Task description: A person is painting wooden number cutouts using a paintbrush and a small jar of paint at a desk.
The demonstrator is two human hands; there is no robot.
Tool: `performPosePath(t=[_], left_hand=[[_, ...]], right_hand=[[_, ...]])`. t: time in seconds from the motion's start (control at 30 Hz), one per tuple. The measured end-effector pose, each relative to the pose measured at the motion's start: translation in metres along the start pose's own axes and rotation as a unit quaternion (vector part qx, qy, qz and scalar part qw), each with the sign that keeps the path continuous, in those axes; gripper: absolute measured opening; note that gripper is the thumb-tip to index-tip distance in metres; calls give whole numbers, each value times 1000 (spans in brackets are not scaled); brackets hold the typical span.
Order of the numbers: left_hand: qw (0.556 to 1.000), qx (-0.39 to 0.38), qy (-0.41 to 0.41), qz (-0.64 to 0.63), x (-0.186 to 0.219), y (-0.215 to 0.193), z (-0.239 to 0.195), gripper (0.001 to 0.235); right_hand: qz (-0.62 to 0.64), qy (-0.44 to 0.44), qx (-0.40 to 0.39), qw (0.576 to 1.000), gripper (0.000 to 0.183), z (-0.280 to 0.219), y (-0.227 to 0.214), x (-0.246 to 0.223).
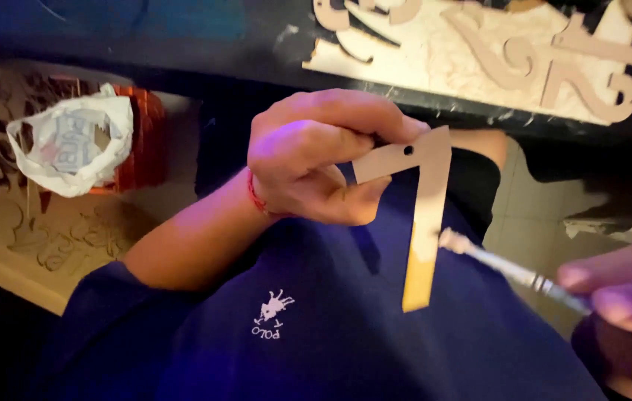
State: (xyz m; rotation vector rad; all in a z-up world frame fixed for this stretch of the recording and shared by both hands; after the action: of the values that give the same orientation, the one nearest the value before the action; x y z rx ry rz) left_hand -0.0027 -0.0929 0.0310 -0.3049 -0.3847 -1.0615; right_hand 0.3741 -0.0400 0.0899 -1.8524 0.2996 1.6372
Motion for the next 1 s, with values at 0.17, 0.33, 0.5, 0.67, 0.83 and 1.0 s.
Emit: performPosePath(t=[0.17, 0.33, 0.5, 0.67, 0.83, 1.0], left_hand=[[998, 13, 30, 61, -7, 1, 22, 15], [995, -38, 75, 52, -15, -1, 35, 14], [996, -34, 79, 29, -21, 2, 41, 11], [995, -36, 76, 55, -24, -1, 45, 10], [994, -51, 90, 40, -23, 1, 49, 13], [994, -53, 89, 34, -23, 5, 51, 12]], right_hand=[[-124, -174, -25, 977, 31, 50, 11, -21], [-180, -46, -74, 980, 38, 84, 25, -60], [-154, -121, -50, 979, 28, 89, 42, -48], [-172, -122, -92, 973, 36, 81, 26, -44], [-111, -273, 34, 955, 18, 36, -6, 26], [-144, -193, 4, 971, 18, 93, 40, -38]])
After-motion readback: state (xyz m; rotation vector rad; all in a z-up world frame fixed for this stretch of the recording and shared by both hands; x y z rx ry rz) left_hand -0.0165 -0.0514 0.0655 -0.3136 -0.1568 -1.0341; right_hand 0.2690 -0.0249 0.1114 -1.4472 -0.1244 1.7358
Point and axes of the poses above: each hand's wrist, its own z-axis towards the middle knuckle, its own y-axis out of the palm, x = y × z, the point moved 1 cm from there along z, towards the middle knuckle, and after that the axes turned 13 degrees about z, right-handed, at the moved point
